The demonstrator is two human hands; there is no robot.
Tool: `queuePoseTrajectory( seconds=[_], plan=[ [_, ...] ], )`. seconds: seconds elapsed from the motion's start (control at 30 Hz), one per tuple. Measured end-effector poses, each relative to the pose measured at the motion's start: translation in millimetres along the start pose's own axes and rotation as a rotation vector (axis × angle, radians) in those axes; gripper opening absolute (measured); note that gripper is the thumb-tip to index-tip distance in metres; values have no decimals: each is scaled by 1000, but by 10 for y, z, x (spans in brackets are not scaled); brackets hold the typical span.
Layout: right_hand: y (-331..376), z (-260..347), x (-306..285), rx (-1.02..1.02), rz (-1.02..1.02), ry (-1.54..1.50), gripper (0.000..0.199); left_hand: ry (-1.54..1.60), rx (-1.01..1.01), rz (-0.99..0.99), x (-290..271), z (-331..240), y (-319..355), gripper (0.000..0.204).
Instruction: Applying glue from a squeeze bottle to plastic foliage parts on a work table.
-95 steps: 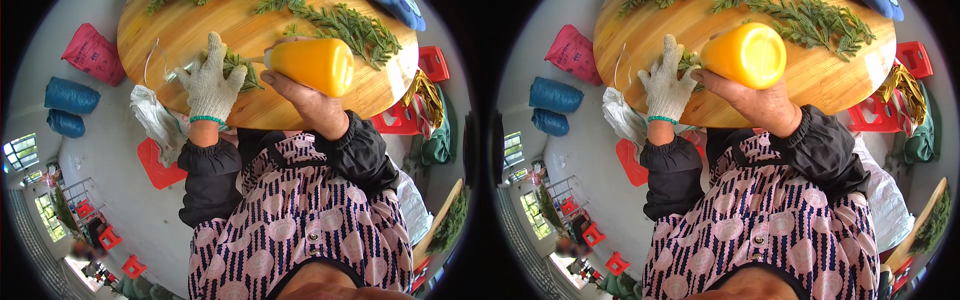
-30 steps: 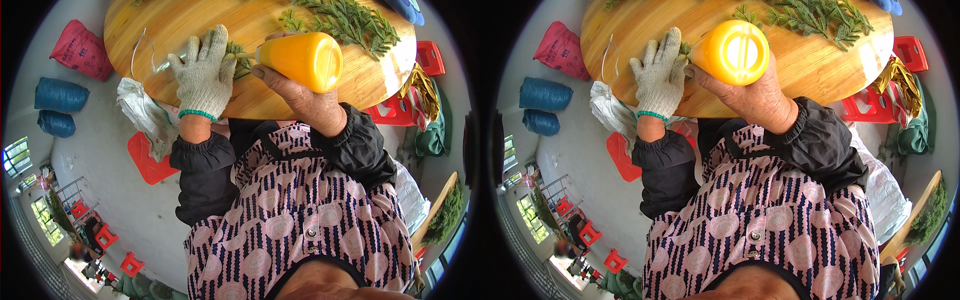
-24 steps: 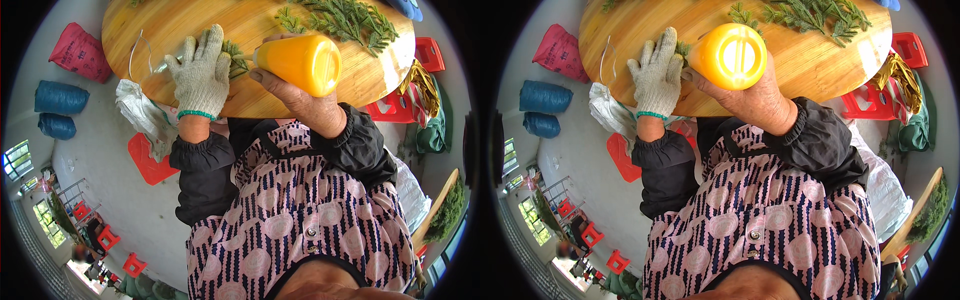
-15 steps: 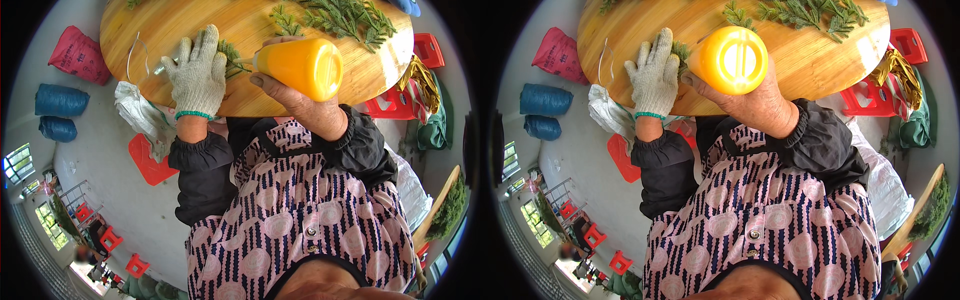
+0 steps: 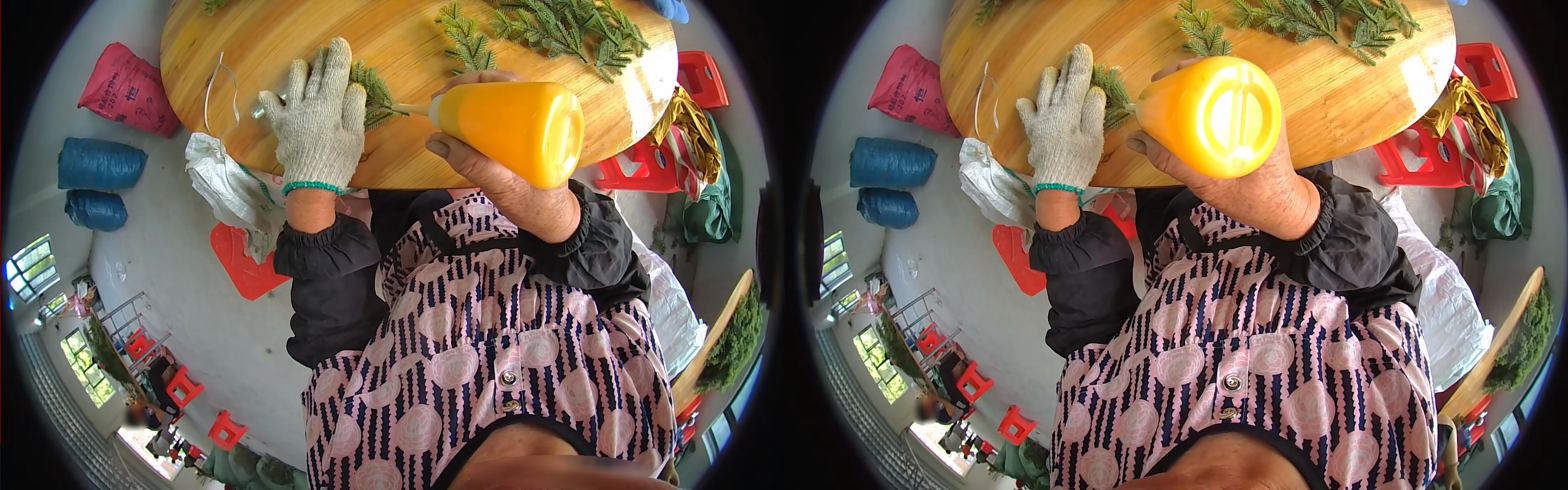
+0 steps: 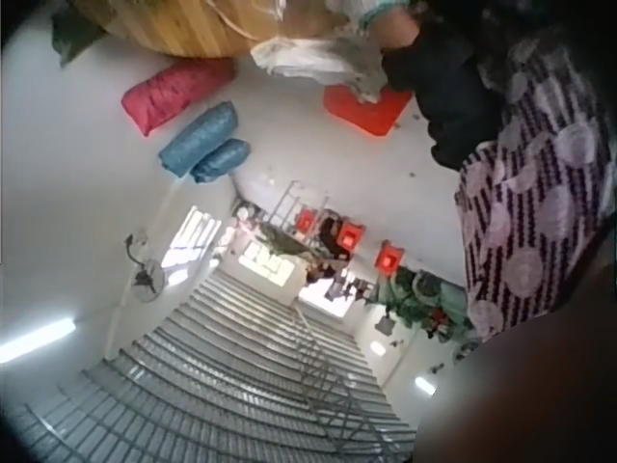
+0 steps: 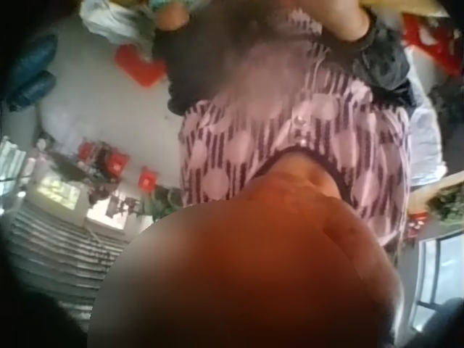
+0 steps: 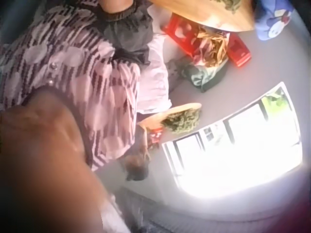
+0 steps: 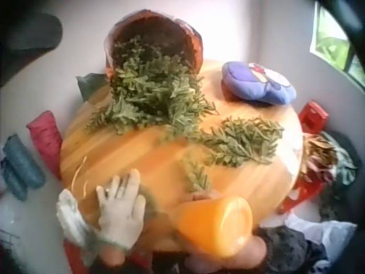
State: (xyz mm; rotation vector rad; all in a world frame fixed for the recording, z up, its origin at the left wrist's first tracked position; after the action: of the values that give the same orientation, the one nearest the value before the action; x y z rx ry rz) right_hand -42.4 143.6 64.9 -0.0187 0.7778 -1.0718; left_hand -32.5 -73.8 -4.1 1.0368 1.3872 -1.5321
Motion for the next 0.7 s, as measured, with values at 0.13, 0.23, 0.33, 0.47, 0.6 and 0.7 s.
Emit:
queuePoseTrajectory(
  seconds=[0.13,0.23,0.33,0.47,0.6,0.7],
  plan=[
    [36,-31,-69,113,-6,-142,28,5,-3,5,14,1,3,57],
    [70,-55,-86,119,26,-127,26,11,-1,1,24,5,0,56],
    [92,-92,-119,143,11,-131,27,67,-5,6,41,13,-4,57],
    [132,-149,-144,163,-30,-168,28,75,6,-10,47,24,9,57],
    [165,-186,-213,240,-10,-208,27,82,-9,1,27,39,-24,57],
    [236,-263,-364,281,-117,-308,29,173,-79,-20,-90,-14,-19,56]
  ],
)
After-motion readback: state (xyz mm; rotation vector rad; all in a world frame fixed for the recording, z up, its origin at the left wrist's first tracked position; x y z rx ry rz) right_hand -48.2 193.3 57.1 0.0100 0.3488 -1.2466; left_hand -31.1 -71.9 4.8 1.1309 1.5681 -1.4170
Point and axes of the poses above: each hand's wrist, its own y-axis away from the middle knuckle, its own x-axis out of the palm, z = x × y, the point moved 5 cm from there along -y, towards the middle knuckle, and after that the axes turned 5 degrees about x, right-handed, at the moved point
